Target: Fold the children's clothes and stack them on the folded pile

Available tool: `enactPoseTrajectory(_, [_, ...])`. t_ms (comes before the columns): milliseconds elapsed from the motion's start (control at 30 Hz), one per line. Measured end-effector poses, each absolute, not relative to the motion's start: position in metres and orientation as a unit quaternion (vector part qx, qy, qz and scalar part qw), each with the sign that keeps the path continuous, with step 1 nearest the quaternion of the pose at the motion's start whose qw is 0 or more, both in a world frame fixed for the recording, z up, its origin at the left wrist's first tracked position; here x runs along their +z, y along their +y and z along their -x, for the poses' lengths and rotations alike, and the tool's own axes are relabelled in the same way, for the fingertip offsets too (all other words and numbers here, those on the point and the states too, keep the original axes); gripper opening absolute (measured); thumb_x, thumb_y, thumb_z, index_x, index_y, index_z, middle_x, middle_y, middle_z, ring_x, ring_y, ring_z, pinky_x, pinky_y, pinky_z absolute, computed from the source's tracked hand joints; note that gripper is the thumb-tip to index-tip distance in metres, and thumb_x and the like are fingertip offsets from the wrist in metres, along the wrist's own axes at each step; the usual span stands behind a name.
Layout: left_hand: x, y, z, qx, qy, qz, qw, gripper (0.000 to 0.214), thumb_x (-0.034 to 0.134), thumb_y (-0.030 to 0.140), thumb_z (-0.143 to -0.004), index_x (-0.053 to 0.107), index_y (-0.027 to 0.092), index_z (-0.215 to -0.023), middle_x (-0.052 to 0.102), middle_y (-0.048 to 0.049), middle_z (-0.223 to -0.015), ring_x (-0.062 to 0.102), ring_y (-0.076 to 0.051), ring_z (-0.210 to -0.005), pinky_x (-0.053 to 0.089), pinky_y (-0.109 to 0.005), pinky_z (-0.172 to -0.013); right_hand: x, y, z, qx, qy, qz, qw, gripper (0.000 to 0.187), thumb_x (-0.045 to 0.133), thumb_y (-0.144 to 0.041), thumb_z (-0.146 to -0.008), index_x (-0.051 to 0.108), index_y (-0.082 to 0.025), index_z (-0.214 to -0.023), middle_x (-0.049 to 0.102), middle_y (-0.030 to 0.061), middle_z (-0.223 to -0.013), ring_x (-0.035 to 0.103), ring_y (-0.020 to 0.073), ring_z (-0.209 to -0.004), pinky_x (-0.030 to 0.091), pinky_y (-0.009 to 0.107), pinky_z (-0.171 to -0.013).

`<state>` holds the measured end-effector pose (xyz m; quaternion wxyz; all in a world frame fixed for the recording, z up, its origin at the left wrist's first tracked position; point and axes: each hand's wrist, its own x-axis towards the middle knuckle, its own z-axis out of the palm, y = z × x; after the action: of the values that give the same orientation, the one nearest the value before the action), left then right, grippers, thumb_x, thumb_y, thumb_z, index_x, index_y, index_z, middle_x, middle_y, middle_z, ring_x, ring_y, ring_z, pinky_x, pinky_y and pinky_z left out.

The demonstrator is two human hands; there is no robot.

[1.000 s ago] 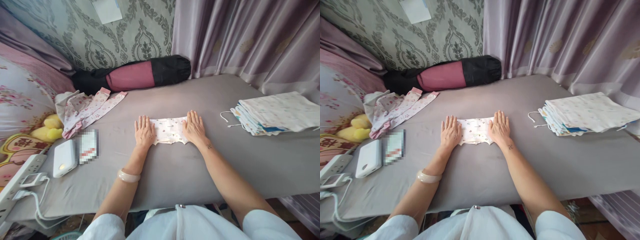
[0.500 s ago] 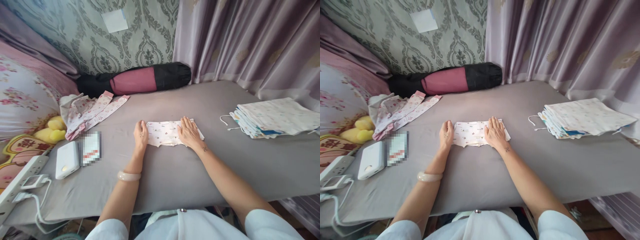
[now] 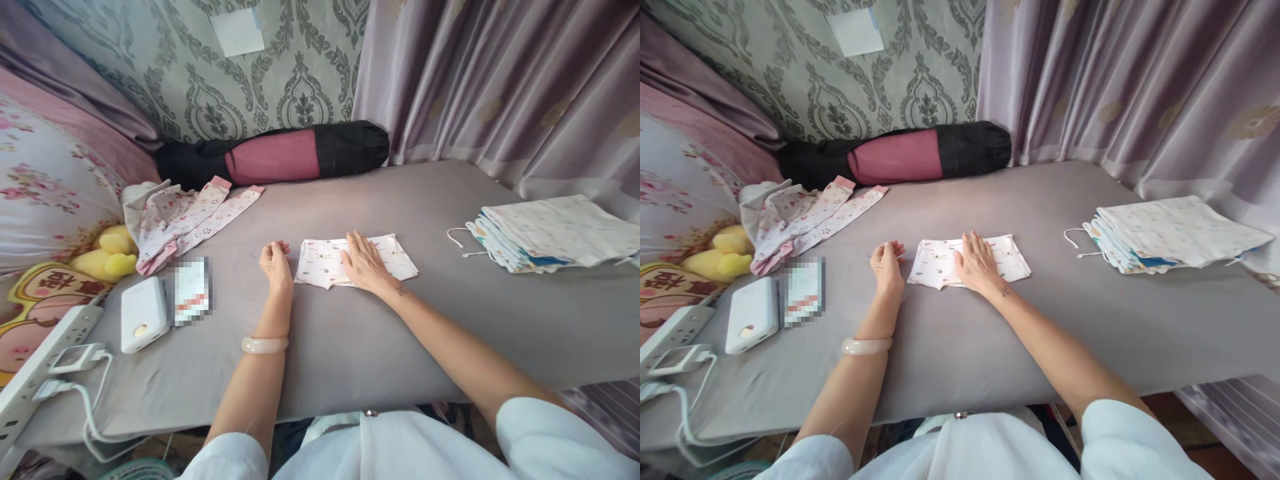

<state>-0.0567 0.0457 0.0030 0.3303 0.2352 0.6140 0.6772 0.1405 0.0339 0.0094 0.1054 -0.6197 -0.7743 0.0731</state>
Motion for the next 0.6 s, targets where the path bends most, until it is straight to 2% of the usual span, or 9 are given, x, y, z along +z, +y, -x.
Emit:
enactPoseTrajectory(133, [0.002,0.046,0.057,0.677,0.611,-0.230,0.341,0.021,0.044,0.028,-0.088,0.059,0.015,-0.084,0.067,-0.0054,-0.081,0.061,-0.011,-0.068,0.043,-0.022,-0.059,0.000,0.032,-0.130,0.048,-0.783,0.613,0.093,0.060,0.022,-0.040,-0.099,0.031,-0.010,-0.150,0.026,0.0189,-0.157,0.023,0.0316,-0.144,0.015,0.055,-0.116])
enactPoseTrajectory(367, [0.000,0.046,0.058,0.683,0.601,-0.224,0.349,0.020,0.044,0.028,-0.087,0.060,0.015,-0.083,0.066,-0.0044,-0.078,0.061,-0.011,-0.067,0.044,-0.022,-0.059,0.008,0.033,-0.127,0.058,-0.777,0.622,0.079,0.057,0.025,-0.034,-0.098,0.034,-0.008,-0.149,0.028,0.0195,-0.156,0.023,0.0319,-0.144,0.015,0.055,-0.115])
enactPoseTrajectory(500, [0.001,0.045,0.057,0.681,0.604,-0.223,0.350,0.020,0.045,0.028,-0.087,0.060,0.015,-0.084,0.066,-0.0046,-0.078,0.062,-0.011,-0.068,0.044,-0.022,-0.060,0.013,0.034,-0.110,0.048,-0.792,0.601,0.096,0.058,0.025,-0.033,-0.098,0.035,-0.003,-0.147,0.026,0.0179,-0.157,0.019,0.0286,-0.146,0.008,0.050,-0.118])
enactPoseTrajectory(600, [0.002,0.045,0.057,0.680,0.607,-0.223,0.346,0.020,0.046,0.028,-0.086,0.060,0.015,-0.082,0.066,-0.0046,-0.077,0.061,-0.011,-0.067,0.043,-0.022,-0.059,0.009,0.034,-0.100,0.055,-0.800,0.589,0.098,0.060,0.024,-0.035,-0.099,0.033,0.000,-0.148,0.027,0.0178,-0.156,0.018,0.0278,-0.146,0.007,0.046,-0.119])
